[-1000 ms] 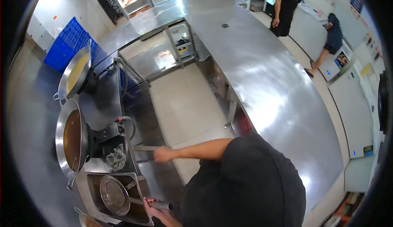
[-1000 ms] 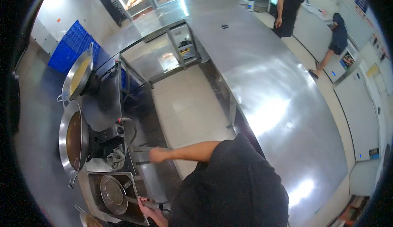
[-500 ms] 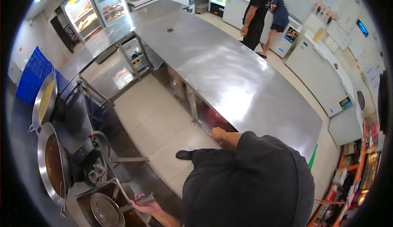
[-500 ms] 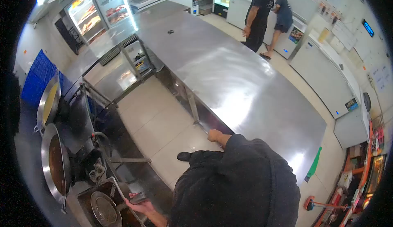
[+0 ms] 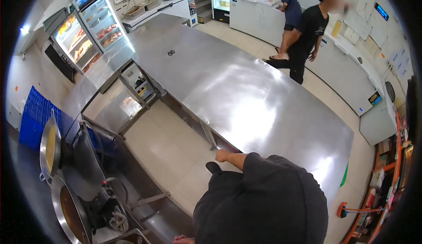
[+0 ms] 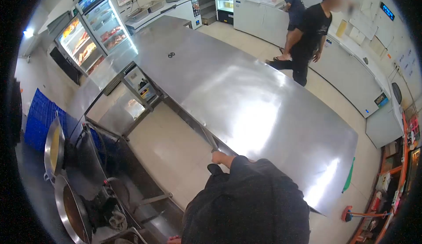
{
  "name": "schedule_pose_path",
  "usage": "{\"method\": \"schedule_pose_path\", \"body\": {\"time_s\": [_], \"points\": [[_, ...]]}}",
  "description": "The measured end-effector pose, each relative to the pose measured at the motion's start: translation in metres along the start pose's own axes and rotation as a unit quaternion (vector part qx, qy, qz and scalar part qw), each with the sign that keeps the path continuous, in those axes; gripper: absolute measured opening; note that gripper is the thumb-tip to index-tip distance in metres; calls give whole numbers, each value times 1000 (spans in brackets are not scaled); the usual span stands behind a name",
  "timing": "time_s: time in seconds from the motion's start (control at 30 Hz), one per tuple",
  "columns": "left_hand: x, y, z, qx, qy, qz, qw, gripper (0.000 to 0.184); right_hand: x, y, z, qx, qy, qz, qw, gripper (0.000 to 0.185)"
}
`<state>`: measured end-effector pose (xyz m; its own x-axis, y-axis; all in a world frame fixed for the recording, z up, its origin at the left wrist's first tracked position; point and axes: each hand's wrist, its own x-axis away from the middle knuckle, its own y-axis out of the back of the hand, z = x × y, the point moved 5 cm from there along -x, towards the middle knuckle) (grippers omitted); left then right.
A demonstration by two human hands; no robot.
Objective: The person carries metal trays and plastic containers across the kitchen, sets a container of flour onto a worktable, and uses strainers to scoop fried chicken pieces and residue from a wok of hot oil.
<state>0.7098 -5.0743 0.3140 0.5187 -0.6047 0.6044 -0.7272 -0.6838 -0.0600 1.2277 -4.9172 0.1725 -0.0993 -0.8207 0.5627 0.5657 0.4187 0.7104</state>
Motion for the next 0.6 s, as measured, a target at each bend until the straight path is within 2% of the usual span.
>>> {"method": "schedule_pose_path", "body": {"time_s": [0.13,0.27,0.33,0.43,0.53,0.6], "points": [[-34,-56,14,-99,46,19,994,29,-90,11,9,-61,1,-7,998,35],[-67,-125,13,-178,62,50,981,27,-111,71,40,-116,28,-4,993,35],[-82,-160,8,-215,68,65,972,26,-143,73,43,-108,86,-42,990,25],[-106,-197,-1,-270,70,83,957,24,-161,77,43,-166,60,-8,984,27],[-129,-232,-4,-308,73,101,943,23,-178,74,39,-145,57,1,988,38],[-145,-256,-8,-323,72,115,936,22,-177,89,34,-172,52,-57,982,38]]}}
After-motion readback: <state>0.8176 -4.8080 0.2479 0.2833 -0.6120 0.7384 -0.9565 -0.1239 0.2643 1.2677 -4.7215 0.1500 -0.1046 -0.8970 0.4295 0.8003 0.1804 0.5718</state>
